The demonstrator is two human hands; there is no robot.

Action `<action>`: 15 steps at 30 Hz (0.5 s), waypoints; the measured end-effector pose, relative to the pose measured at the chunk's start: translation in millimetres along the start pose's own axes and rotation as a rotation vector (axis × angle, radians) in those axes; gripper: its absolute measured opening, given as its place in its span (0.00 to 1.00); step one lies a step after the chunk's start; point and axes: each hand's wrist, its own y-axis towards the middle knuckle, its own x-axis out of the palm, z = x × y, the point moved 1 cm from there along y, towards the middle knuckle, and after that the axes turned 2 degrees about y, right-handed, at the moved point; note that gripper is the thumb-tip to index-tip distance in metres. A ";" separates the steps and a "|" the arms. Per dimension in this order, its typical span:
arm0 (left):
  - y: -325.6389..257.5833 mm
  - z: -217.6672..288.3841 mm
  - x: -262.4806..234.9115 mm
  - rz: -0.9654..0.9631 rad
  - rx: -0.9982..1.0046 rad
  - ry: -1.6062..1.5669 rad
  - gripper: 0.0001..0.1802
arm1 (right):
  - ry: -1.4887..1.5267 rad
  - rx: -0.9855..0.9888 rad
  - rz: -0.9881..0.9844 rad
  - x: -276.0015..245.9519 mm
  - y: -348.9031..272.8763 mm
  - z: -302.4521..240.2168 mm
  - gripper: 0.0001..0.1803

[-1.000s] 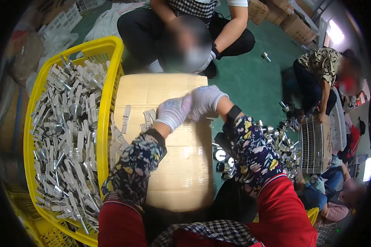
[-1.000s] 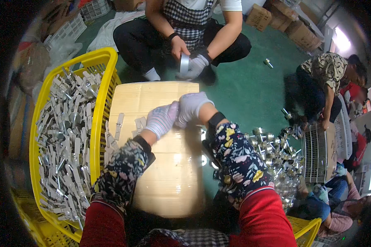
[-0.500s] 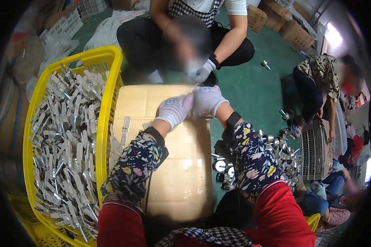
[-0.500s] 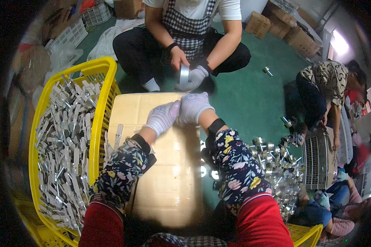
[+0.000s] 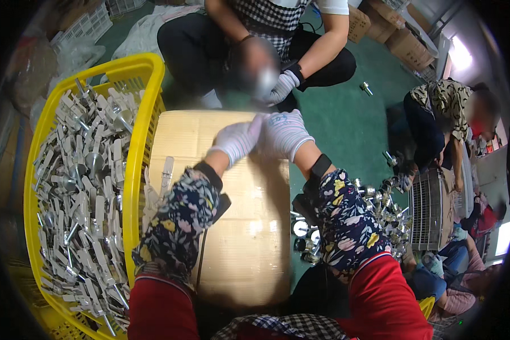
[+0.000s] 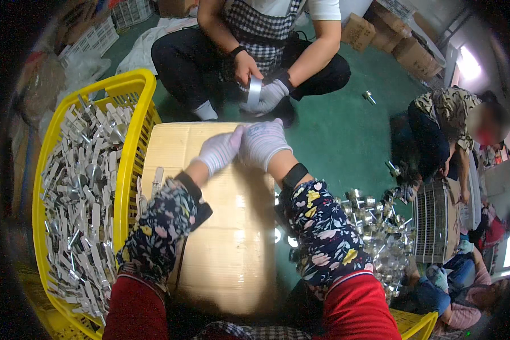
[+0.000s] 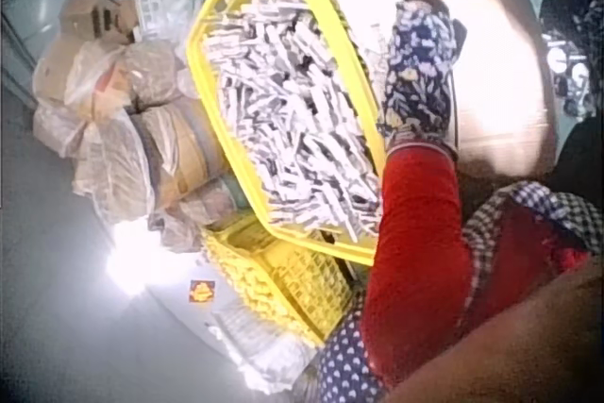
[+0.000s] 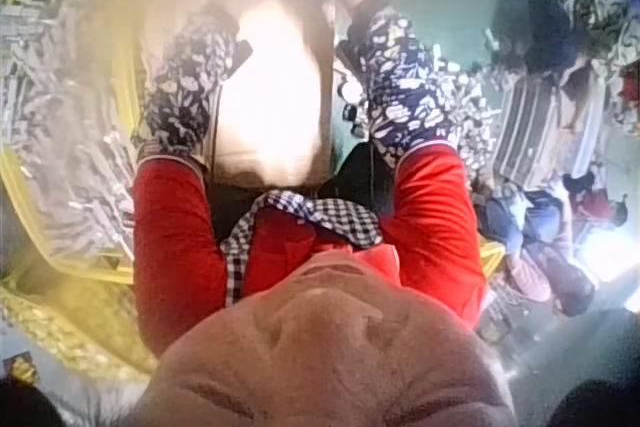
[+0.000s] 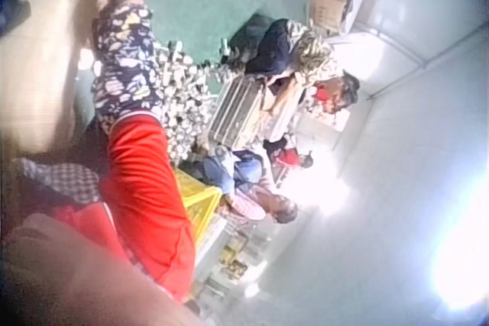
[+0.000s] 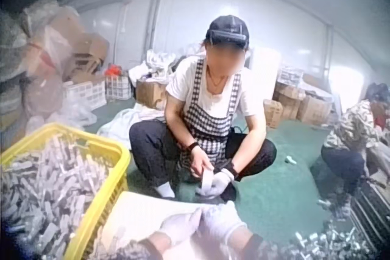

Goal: The recorder is assembling small metal latch or hinge components by aligning them on a wooden board and then grouping them.

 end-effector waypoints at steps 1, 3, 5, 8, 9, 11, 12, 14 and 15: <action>-2.0 -4.0 6.3 0.183 0.170 0.184 0.25 | -0.005 -0.025 -0.027 -0.2 2.6 -0.3 0.29; -14.9 7.8 -8.7 0.022 0.090 0.271 0.21 | 0.013 -0.023 -0.085 -7.6 -1.0 -1.3 0.29; -13.6 15.3 -17.5 -0.037 0.117 0.285 0.30 | 0.033 -0.002 -0.144 -14.2 -7.8 1.1 0.30; 4.8 -1.3 -5.4 -0.010 0.066 0.140 0.35 | 0.094 0.012 -0.207 -18.6 0.0 2.1 0.30; 5.3 -0.8 -5.7 0.021 0.075 0.101 0.38 | 0.091 0.013 -0.205 -17.9 0.6 4.2 0.30; 0.8 6.1 -8.0 0.015 0.016 0.088 0.39 | 0.126 0.028 -0.218 -16.2 -0.9 6.0 0.30; -2.1 9.0 -9.2 0.006 -0.044 0.075 0.40 | 0.124 0.027 -0.220 -15.8 -1.0 5.2 0.30; 0.6 4.6 -9.4 -0.024 -0.046 0.067 0.40 | 0.089 0.034 -0.237 -16.3 -1.6 2.5 0.28; 1.2 2.6 -9.2 -0.053 -0.047 0.061 0.41 | 0.088 0.033 -0.239 -17.0 -2.6 1.1 0.28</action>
